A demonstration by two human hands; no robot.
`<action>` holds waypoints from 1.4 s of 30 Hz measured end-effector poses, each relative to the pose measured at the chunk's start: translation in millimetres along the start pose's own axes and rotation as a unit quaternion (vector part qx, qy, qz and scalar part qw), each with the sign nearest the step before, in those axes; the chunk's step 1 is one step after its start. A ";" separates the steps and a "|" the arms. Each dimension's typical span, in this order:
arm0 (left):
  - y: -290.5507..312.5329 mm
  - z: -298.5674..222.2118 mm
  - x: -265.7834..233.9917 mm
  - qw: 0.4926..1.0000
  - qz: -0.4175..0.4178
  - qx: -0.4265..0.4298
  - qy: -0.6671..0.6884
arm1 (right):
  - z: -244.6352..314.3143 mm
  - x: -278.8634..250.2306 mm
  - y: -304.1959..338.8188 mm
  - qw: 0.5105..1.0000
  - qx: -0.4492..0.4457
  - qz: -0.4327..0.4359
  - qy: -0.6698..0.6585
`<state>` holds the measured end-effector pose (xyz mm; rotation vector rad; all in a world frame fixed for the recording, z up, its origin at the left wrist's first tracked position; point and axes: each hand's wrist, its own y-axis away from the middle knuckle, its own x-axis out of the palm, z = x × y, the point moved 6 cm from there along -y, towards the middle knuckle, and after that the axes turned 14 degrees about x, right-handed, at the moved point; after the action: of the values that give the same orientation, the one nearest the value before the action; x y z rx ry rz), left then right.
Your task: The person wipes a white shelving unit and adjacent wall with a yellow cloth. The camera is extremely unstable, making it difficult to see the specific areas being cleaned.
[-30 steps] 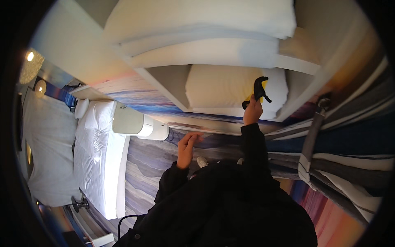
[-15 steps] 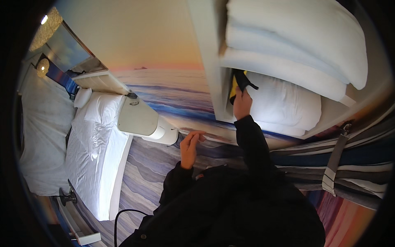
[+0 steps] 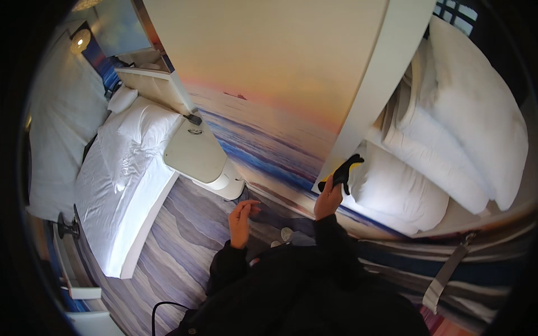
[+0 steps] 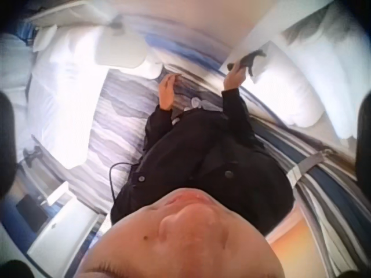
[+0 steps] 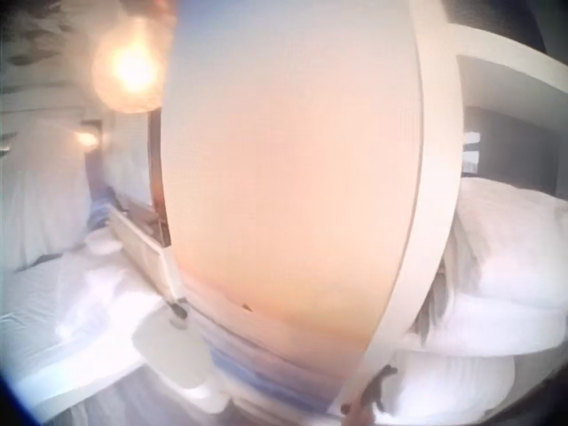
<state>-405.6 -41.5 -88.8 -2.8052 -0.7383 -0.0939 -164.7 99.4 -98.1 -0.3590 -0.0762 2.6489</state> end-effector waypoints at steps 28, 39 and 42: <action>-180.3 15.1 -46.1 0.983 0.161 0.051 -0.074 | 121.6 128.0 6.3 0.989 -0.044 0.077 -0.116; -329.1 31.1 -170.6 0.975 0.212 0.061 0.032 | 50.3 120.3 54.9 0.907 0.059 -0.049 0.414; -353.0 23.3 -193.0 0.967 0.242 0.035 0.072 | 68.3 23.0 65.8 0.959 0.176 -0.176 -0.134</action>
<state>-747.4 170.0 -59.7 -2.7834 -0.0125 -0.1763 -231.4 51.7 -45.2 0.1240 0.2248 2.2803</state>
